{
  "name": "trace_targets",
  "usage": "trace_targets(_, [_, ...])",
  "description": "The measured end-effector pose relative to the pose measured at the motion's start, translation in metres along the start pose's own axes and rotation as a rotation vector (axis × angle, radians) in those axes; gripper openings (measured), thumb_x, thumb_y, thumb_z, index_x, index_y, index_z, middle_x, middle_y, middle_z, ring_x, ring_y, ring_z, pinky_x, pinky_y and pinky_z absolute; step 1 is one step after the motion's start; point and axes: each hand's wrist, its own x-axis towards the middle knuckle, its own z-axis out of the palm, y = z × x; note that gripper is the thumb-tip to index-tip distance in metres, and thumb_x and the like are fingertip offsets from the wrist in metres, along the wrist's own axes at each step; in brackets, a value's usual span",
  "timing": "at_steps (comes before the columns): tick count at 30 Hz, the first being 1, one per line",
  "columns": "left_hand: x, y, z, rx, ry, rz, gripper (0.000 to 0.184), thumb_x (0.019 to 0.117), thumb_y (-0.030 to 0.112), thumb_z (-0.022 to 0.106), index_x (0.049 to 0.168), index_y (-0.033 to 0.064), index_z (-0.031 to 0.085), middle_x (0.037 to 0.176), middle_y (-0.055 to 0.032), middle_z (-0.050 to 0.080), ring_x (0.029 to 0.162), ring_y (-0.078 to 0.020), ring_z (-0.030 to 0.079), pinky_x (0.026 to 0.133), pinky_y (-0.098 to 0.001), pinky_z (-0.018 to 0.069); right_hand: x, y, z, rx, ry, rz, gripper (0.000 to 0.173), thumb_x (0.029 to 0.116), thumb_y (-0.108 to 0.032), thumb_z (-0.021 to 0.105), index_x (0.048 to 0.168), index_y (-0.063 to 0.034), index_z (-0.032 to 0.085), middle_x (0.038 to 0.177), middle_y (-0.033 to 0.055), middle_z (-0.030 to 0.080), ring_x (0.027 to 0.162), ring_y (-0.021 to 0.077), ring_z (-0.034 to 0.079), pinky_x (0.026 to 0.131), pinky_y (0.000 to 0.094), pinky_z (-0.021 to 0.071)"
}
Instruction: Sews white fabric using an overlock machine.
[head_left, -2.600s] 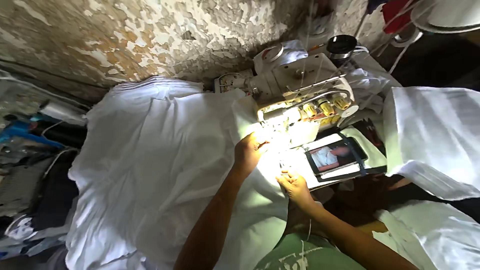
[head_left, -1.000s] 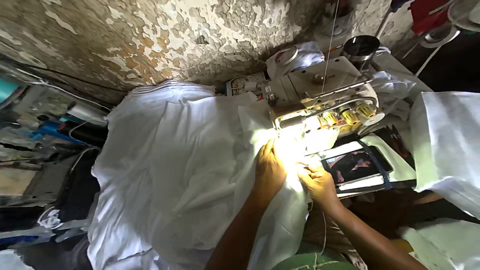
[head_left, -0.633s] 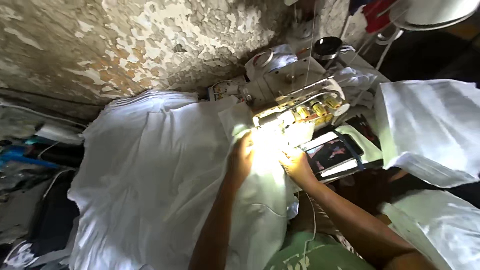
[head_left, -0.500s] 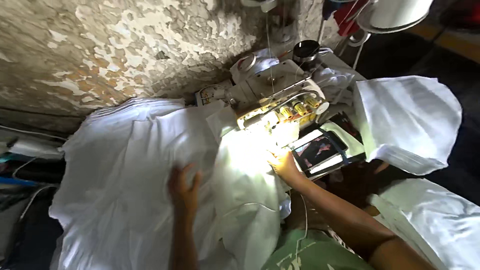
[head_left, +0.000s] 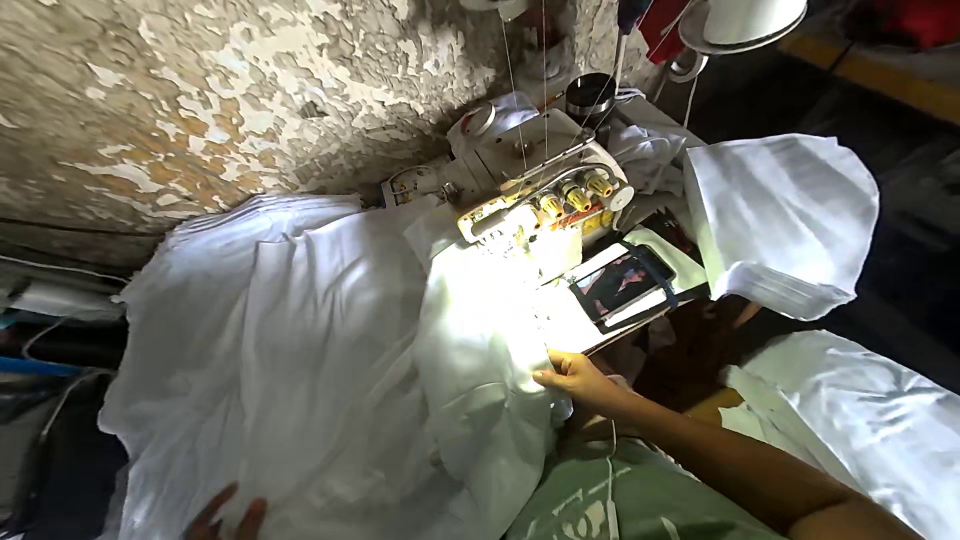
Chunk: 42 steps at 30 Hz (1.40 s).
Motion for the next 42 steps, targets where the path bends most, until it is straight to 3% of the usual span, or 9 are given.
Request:
trace_targets(7, [0.101, 0.035, -0.067, -0.145, 0.153, 0.165, 0.034, 0.1027, 0.013, 0.054, 0.131, -0.0059, 0.053, 0.119, -0.0043, 0.061, 0.102, 0.0021, 0.058, 0.092, -0.0206, 0.0499, -0.012, 0.012, 0.018, 0.13, 0.118, 0.011, 0.012, 0.0964, -0.008, 0.066, 0.104, 0.0003, 0.07, 0.09, -0.0004, 0.073, 0.081, 0.0005, 0.068, 0.08, 0.0214, 0.0575])
trace_targets(9, [0.131, 0.046, -0.045, -0.018, 0.189, 0.245, 0.038, 0.1035, 0.016, 0.053, 0.132, -0.0087, 0.055, 0.131, -0.017, 0.06, 0.117, -0.0102, 0.057, 0.103, -0.0272, 0.0457, -0.01, 0.011, 0.026, 0.112, 0.138, 0.009, 0.009, 0.0949, -0.01, 0.07, 0.098, -0.0012, 0.07, 0.085, -0.0016, 0.072, 0.077, -0.0003, 0.066, 0.076, 0.0206, 0.0561])
trace_targets(11, [0.129, 0.079, -0.01, 0.206, 0.096, 0.249, 0.045, 0.104, 0.011, 0.051, 0.142, -0.014, 0.047, 0.149, -0.0384, 0.041, 0.141, -0.0476, 0.041, 0.117, -0.0554, 0.0318, -0.01, 0.014, 0.03, 0.093, 0.166, 0.032, 0.009, 0.0946, -0.01, 0.07, 0.094, -0.0007, 0.069, 0.081, -0.0003, 0.069, 0.074, 0.001, 0.064, 0.073, 0.0212, 0.0548])
trace_targets(14, [0.088, 0.124, 0.064, 0.279, -0.042, 0.254, 0.067, 0.0995, 0.016, 0.064, 0.152, -0.0123, 0.034, 0.161, -0.043, 0.004, 0.147, -0.0649, 0.01, 0.117, -0.0729, 0.0156, -0.013, 0.02, 0.026, 0.072, 0.18, 0.068, 0.01, 0.0961, -0.009, 0.069, 0.094, 0.0009, 0.067, 0.078, 0.0004, 0.068, 0.07, 0.0019, 0.063, 0.07, 0.0214, 0.0542])
trace_targets(19, [-0.075, 0.113, 0.194, 0.131, -0.318, 0.846, 0.069, 0.0939, 0.044, 0.068, 0.15, 0.0065, 0.051, 0.165, -0.0289, 0.024, 0.154, -0.0464, 0.018, 0.12, -0.0708, 0.0112, -0.02, 0.027, 0.015, 0.13, 0.124, 0.099, 0.006, 0.0936, -0.005, 0.071, 0.095, 0.0005, 0.068, 0.082, 0.0001, 0.07, 0.075, 0.0025, 0.066, 0.076, 0.0217, 0.0568])
trace_targets(22, [-0.137, 0.084, 0.245, 0.113, -0.332, 0.955, 0.056, 0.0895, 0.019, 0.066, 0.144, 0.0091, 0.057, 0.152, -0.0294, 0.047, 0.144, -0.0487, 0.04, 0.112, -0.0776, 0.0219, -0.018, 0.029, 0.017, 0.208, 0.096, 0.146, 0.003, 0.0937, -0.002, 0.069, 0.092, 0.0, 0.067, 0.081, 0.0013, 0.069, 0.075, 0.0055, 0.066, 0.076, 0.024, 0.0573])
trace_targets(29, [-0.133, 0.074, 0.233, 0.045, -0.301, 0.933, 0.036, 0.0927, 0.005, 0.056, 0.125, -0.0011, 0.071, 0.132, -0.0211, 0.067, 0.125, -0.0418, 0.063, 0.107, -0.06, 0.0464, -0.017, 0.033, 0.02, 0.228, 0.124, 0.13, 0.006, 0.0981, -0.003, 0.064, 0.096, 0.0011, 0.067, 0.082, 0.0008, 0.07, 0.075, 0.0043, 0.067, 0.075, 0.0229, 0.0568])
trace_targets(38, [-0.093, 0.085, 0.189, -0.23, -0.78, 0.683, 0.024, 0.0962, 0.001, 0.06, 0.115, -0.0023, 0.076, 0.132, -0.0227, 0.066, 0.13, -0.0367, 0.061, 0.112, -0.0496, 0.0451, -0.021, 0.035, 0.016, 0.124, 0.141, 0.014, 0.015, 0.0987, -0.006, 0.062, 0.086, -0.0015, 0.067, 0.074, -0.0039, 0.064, 0.07, -0.0003, 0.06, 0.071, 0.0194, 0.0521])
trace_targets(42, [-0.095, 0.097, 0.179, -0.36, -0.586, 0.457, 0.017, 0.0973, 0.002, 0.06, 0.106, -0.0089, 0.07, 0.104, -0.0133, 0.072, 0.095, -0.0089, 0.068, 0.089, -0.0255, 0.0556, -0.026, 0.03, 0.014, 0.149, 0.118, 0.042, 0.012, 0.0978, -0.004, 0.063, 0.087, -0.0013, 0.067, 0.076, -0.0024, 0.067, 0.071, 0.0013, 0.064, 0.073, 0.0207, 0.0548])
